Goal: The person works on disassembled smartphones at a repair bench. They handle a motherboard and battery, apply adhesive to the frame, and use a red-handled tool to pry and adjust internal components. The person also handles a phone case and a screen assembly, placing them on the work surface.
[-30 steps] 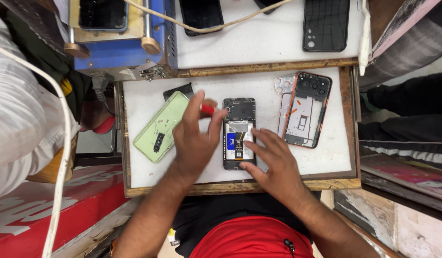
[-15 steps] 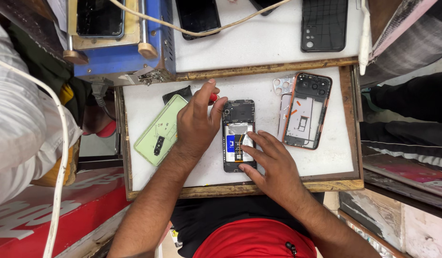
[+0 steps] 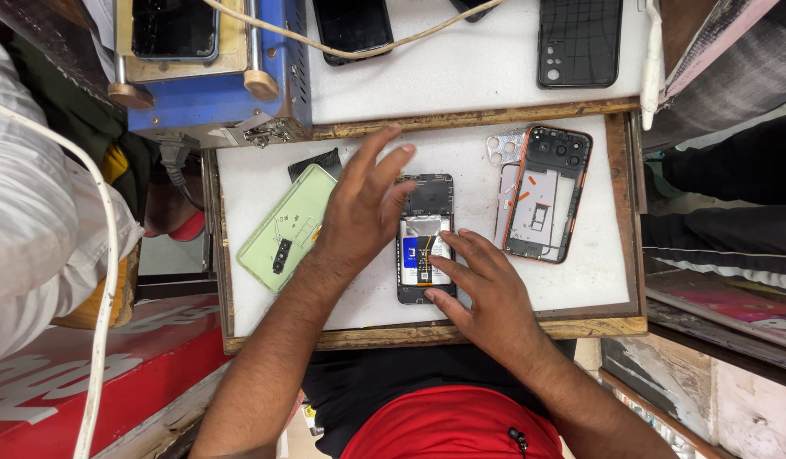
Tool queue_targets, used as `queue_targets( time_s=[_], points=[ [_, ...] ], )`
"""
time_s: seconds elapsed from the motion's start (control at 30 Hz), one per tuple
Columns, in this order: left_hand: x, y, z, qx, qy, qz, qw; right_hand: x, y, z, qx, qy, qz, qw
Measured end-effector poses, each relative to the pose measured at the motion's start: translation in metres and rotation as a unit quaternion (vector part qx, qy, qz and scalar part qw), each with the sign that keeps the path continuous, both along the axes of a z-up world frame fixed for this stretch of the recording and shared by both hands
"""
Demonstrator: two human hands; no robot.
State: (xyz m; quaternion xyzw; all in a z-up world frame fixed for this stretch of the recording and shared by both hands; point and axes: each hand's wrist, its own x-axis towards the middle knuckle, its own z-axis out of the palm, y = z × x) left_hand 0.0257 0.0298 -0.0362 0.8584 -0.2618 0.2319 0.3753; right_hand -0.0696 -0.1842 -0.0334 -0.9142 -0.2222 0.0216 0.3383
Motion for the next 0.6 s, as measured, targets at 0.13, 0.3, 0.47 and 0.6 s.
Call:
queue_targets(
  time_s=[0.13, 0.3, 0.47, 0.6],
  points=[
    [0.001, 0.007, 0.014, -0.021, 0.119, -0.054, 0.991, -0.001, 0.000, 0.001, 0.000, 0.002, -0.001, 1.000],
    [0.006, 0.006, 0.025, 0.032, 0.080, -0.015, 0.996, -0.002, 0.001, 0.002, 0.000, 0.000, -0.004, 1.000],
    [0.011, 0.004, 0.027, 0.064, 0.044, 0.016, 0.997, -0.003, 0.001, 0.000, -0.004, -0.007, -0.006, 1.000],
    [0.010, 0.007, 0.029, -0.002, 0.214, -0.005, 0.977, -0.003, 0.002, -0.001, -0.002, -0.012, -0.014, 1.000]
  ],
)
